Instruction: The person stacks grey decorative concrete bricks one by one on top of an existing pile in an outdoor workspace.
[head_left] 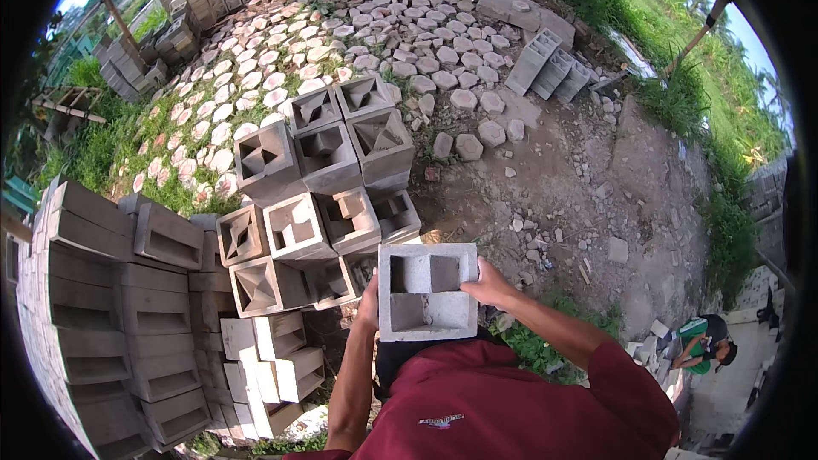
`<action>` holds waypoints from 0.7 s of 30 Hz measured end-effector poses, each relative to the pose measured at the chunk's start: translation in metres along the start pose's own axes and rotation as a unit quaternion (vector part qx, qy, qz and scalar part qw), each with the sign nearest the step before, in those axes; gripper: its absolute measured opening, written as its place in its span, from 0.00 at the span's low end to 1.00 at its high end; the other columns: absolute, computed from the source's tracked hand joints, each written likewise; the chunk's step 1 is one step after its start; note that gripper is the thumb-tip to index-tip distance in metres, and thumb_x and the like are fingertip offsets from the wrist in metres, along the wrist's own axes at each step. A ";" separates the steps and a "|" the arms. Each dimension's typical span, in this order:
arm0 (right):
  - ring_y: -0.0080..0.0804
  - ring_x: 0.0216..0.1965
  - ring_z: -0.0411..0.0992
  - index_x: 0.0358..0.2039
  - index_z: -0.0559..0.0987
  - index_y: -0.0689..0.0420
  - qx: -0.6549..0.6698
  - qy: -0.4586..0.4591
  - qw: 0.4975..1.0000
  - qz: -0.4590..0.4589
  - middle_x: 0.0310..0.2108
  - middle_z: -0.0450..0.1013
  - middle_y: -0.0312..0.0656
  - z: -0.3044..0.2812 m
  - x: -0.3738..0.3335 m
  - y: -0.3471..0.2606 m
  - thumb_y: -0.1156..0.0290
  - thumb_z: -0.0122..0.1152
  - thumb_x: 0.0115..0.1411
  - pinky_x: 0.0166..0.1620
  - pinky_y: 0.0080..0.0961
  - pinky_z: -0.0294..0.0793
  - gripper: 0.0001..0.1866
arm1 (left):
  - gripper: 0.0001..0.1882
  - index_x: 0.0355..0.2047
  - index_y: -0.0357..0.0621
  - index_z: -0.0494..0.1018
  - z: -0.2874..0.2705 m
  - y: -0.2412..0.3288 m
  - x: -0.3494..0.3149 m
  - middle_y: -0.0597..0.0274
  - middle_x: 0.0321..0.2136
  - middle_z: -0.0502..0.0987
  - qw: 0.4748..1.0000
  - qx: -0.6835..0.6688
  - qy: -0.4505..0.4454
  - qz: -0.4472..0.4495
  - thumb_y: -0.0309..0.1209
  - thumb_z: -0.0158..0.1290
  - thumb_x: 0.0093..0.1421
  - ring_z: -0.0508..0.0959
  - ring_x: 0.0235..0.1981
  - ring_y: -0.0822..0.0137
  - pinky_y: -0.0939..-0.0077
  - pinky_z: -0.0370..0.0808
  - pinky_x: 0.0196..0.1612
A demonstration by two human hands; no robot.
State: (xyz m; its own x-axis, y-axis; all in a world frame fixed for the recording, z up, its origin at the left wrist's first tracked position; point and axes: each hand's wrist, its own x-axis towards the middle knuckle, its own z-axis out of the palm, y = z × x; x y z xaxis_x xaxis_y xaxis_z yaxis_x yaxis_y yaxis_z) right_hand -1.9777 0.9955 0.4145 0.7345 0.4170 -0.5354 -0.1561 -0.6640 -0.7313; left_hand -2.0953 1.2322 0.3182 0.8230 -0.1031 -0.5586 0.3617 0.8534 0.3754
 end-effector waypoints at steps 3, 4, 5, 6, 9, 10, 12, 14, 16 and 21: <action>0.33 0.31 0.75 0.47 0.65 0.66 -0.052 0.110 0.980 -0.159 0.36 0.74 0.51 -0.038 -0.067 -0.022 0.59 0.59 0.53 0.37 0.29 0.73 0.28 | 0.23 0.49 0.42 0.68 0.045 0.011 -0.008 0.55 0.41 0.74 0.999 -0.023 -0.042 0.000 0.45 0.37 0.64 0.75 0.40 0.60 0.65 0.74 0.43; 0.35 0.34 0.75 0.48 0.66 0.65 0.014 0.183 0.978 -0.095 0.37 0.73 0.51 -0.053 -0.091 -0.038 0.56 0.56 0.56 0.39 0.30 0.72 0.27 | 0.21 0.47 0.41 0.69 0.064 0.013 -0.011 0.56 0.38 0.74 0.999 -0.021 -0.031 -0.032 0.42 0.38 0.63 0.76 0.37 0.62 0.65 0.75 0.40; 0.36 0.37 0.74 0.48 0.66 0.63 0.082 0.252 0.964 -0.032 0.38 0.73 0.51 -0.062 -0.106 -0.045 0.53 0.54 0.58 0.41 0.30 0.71 0.27 | 0.21 0.47 0.41 0.69 0.070 0.010 -0.006 0.56 0.38 0.74 0.999 -0.006 -0.035 -0.035 0.42 0.38 0.63 0.76 0.37 0.62 0.65 0.75 0.40; 0.34 0.38 0.74 0.49 0.68 0.62 0.225 0.335 0.915 -0.019 0.39 0.73 0.49 -0.053 -0.091 0.011 0.46 0.46 0.61 0.41 0.30 0.71 0.30 | 0.21 0.47 0.41 0.69 0.077 0.000 0.008 0.56 0.38 0.74 0.998 -0.005 -0.044 -0.040 0.42 0.38 0.63 0.76 0.36 0.62 0.65 0.75 0.40; 0.31 0.36 0.72 0.49 0.71 0.61 0.565 0.212 0.796 0.031 0.37 0.73 0.42 -0.036 -0.065 0.079 0.39 0.43 0.59 0.39 0.28 0.71 0.35 | 0.22 0.47 0.41 0.68 0.115 -0.035 0.044 0.56 0.37 0.74 0.997 0.049 -0.033 -0.042 0.44 0.38 0.63 0.75 0.36 0.63 0.66 0.75 0.39; 0.31 0.36 0.72 0.49 0.71 0.61 0.571 0.217 0.792 0.029 0.37 0.73 0.42 -0.040 -0.059 0.096 0.39 0.43 0.59 0.39 0.28 0.71 0.35 | 0.22 0.48 0.41 0.68 0.117 -0.042 0.062 0.56 0.38 0.73 0.995 0.045 -0.048 -0.075 0.44 0.38 0.63 0.75 0.36 0.63 0.66 0.75 0.39; 0.31 0.36 0.71 0.49 0.71 0.62 0.582 0.196 0.788 0.039 0.37 0.72 0.41 -0.060 -0.046 0.134 0.38 0.42 0.59 0.40 0.27 0.71 0.37 | 0.22 0.48 0.41 0.67 0.134 -0.058 0.093 0.56 0.38 0.73 0.990 0.044 -0.067 -0.114 0.45 0.37 0.63 0.74 0.36 0.63 0.66 0.75 0.40; 0.30 0.36 0.71 0.48 0.72 0.62 0.572 0.249 0.781 0.026 0.36 0.72 0.41 -0.091 -0.045 0.168 0.37 0.42 0.58 0.39 0.26 0.71 0.37 | 0.23 0.48 0.42 0.68 0.187 -0.078 0.113 0.56 0.38 0.73 0.986 0.062 -0.074 -0.134 0.46 0.37 0.63 0.75 0.36 0.62 0.65 0.75 0.40; 0.28 0.35 0.71 0.48 0.72 0.62 0.567 0.278 0.775 0.019 0.36 0.72 0.41 -0.116 -0.043 0.176 0.37 0.42 0.58 0.38 0.25 0.71 0.38 | 0.23 0.48 0.43 0.68 0.219 -0.083 0.132 0.56 0.38 0.73 0.982 0.104 -0.084 -0.133 0.47 0.37 0.63 0.75 0.37 0.62 0.65 0.75 0.40; 0.27 0.35 0.71 0.49 0.72 0.61 0.531 0.283 0.799 0.015 0.38 0.72 0.42 -0.184 -0.046 0.164 0.38 0.42 0.59 0.37 0.24 0.72 0.37 | 0.25 0.50 0.42 0.67 0.284 -0.086 0.173 0.53 0.39 0.74 0.973 0.142 -0.090 -0.161 0.46 0.36 0.62 0.77 0.36 0.59 0.62 0.76 0.39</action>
State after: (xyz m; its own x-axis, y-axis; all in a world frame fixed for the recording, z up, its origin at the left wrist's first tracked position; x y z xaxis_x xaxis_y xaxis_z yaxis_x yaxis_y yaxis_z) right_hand -1.9162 0.7536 0.3973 0.8538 -0.1364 -0.5023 -0.4307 0.3566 -0.8290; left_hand -1.8597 0.9954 0.3996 0.7014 -0.4502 -0.5525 0.6983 0.5892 0.4064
